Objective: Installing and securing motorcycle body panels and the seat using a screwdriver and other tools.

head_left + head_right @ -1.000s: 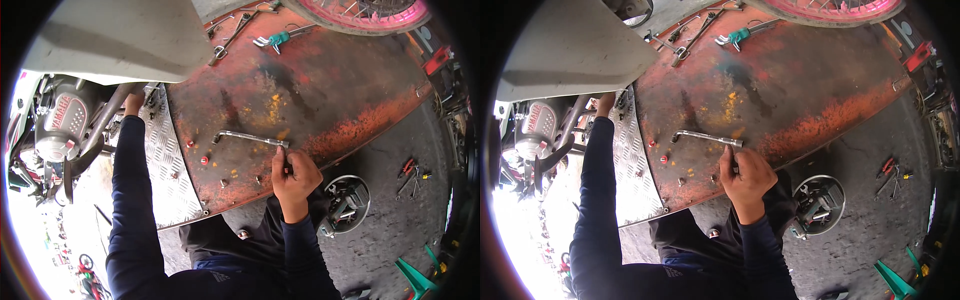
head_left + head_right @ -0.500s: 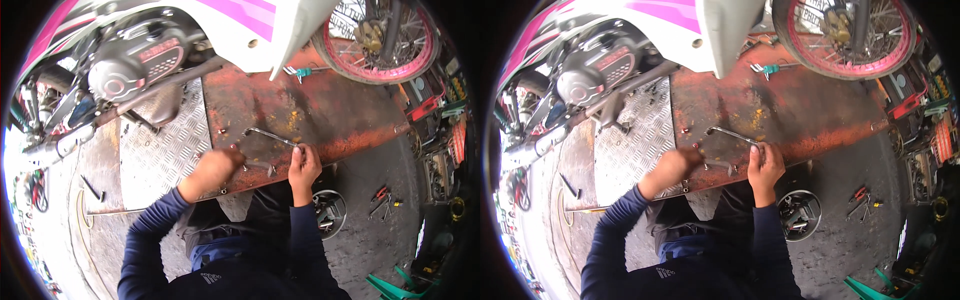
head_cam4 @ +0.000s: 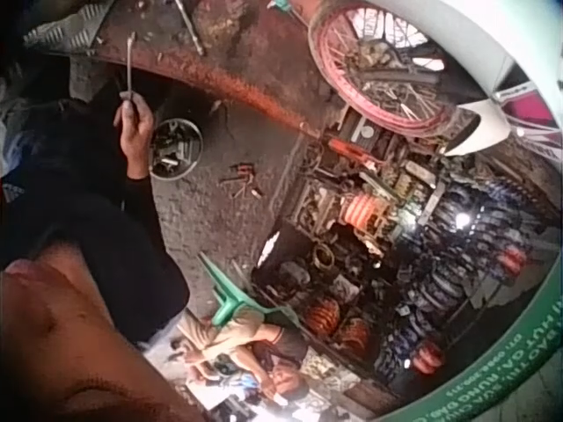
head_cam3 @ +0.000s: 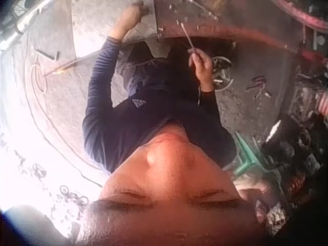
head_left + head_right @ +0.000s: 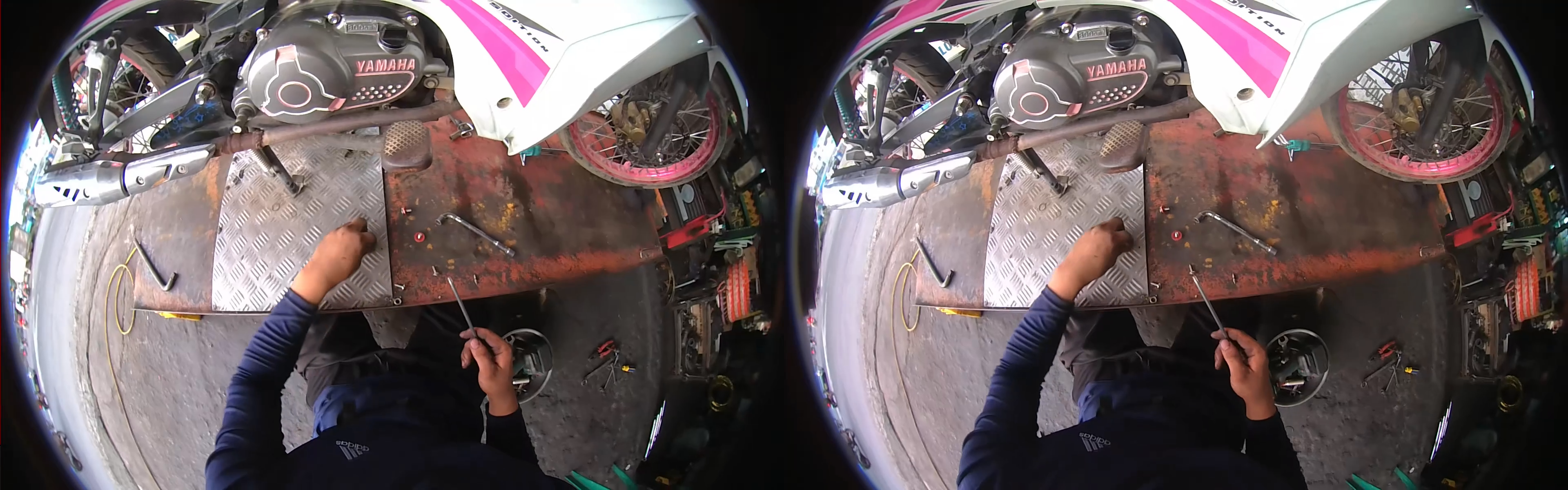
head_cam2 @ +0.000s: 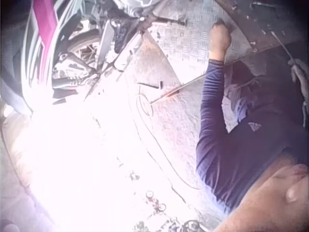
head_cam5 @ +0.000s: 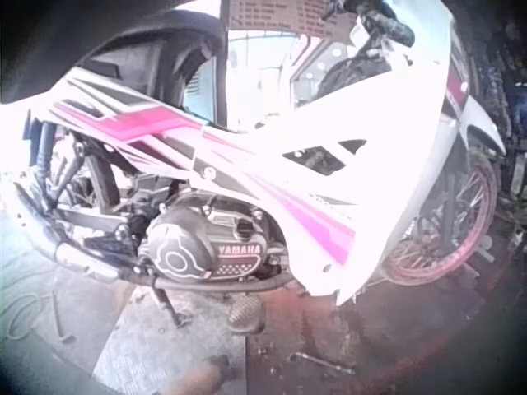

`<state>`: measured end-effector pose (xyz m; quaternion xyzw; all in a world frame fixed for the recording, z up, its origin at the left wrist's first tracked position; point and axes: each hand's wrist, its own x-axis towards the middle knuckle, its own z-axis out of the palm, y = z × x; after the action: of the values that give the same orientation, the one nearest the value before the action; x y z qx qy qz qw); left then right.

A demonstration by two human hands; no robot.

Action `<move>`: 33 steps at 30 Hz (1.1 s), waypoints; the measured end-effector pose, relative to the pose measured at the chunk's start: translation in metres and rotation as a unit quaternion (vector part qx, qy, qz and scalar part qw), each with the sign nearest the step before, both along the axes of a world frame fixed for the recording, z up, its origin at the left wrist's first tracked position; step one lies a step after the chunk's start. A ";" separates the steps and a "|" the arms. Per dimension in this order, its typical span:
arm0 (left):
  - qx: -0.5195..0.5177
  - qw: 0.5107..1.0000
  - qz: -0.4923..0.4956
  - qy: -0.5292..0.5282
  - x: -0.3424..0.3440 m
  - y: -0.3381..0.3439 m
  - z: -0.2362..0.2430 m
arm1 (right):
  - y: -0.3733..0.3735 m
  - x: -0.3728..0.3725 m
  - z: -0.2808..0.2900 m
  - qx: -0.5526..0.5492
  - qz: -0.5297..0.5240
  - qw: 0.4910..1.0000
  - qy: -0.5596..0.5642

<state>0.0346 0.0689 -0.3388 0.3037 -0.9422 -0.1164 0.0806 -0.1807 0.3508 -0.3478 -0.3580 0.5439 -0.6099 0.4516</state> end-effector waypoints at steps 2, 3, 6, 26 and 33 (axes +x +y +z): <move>0.072 0.994 -0.008 0.084 0.003 0.004 0.001 | -0.004 0.002 0.016 0.027 0.005 0.999 0.017; 0.139 0.976 -0.017 0.167 0.000 0.006 0.012 | -0.008 0.003 0.024 0.023 0.003 1.000 0.020; 0.606 0.596 0.100 0.518 -0.018 0.050 0.023 | -0.024 0.010 0.042 -0.048 -0.013 0.981 0.189; 0.475 0.607 0.111 0.628 -0.002 0.083 0.101 | -0.068 0.037 0.089 -0.295 -0.015 0.824 0.483; 0.476 0.629 0.127 0.601 0.004 0.073 0.108 | -0.077 0.039 0.095 -0.295 -0.019 0.832 0.469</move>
<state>0.0386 0.1418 -0.2307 0.2787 -0.4502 -0.6943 0.4875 -0.1413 0.2734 -0.2526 -0.7070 0.4914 -0.5086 0.0032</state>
